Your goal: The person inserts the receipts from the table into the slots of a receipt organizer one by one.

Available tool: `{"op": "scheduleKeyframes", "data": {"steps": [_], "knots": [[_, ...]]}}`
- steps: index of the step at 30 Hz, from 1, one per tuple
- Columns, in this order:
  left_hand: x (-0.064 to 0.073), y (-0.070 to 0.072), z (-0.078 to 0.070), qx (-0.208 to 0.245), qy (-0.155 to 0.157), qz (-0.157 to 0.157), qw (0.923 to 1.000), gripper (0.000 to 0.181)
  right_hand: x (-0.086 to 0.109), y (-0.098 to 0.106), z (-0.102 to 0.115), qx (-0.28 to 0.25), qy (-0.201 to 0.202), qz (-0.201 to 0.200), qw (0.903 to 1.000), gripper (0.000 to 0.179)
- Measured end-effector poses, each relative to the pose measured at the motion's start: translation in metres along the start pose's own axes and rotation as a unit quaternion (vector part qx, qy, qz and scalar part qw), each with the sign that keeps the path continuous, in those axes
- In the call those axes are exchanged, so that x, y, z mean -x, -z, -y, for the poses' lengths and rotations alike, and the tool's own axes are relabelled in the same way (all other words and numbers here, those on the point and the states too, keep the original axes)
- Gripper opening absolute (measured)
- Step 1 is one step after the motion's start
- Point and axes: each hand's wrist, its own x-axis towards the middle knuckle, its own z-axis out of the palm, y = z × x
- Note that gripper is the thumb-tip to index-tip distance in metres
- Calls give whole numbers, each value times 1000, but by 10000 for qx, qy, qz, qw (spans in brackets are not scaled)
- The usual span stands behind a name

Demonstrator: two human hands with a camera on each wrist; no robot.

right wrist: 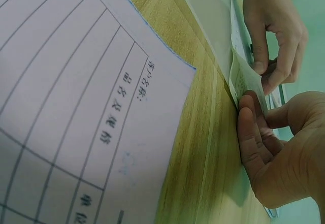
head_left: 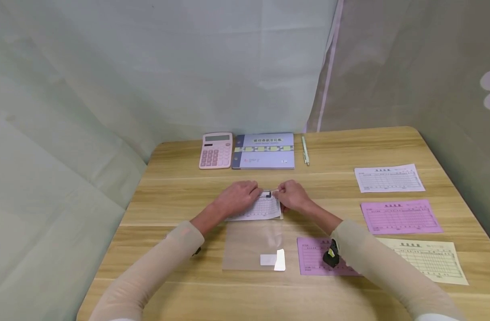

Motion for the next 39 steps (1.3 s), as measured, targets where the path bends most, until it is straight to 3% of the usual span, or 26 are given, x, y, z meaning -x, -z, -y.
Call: {"op": "scheduleKeyframes", "data": {"steps": [9,21,28,39], "knots": [[2,-2,-1,62,102,89,9999,33,1,-3,0,8,33,-60,10000,21],[1,0,-3,1008,840,51,9913,29,-2,11,-1,-127,-58,366,9992,17],[-2,4,-2,1102,893,66,9899,29,-2,25,-3,-147,-118,253,9995,10],[-3,3,-1,1110,904,-11,9897,29,0,28,-9,-688,-249,347,9967,19]]}}
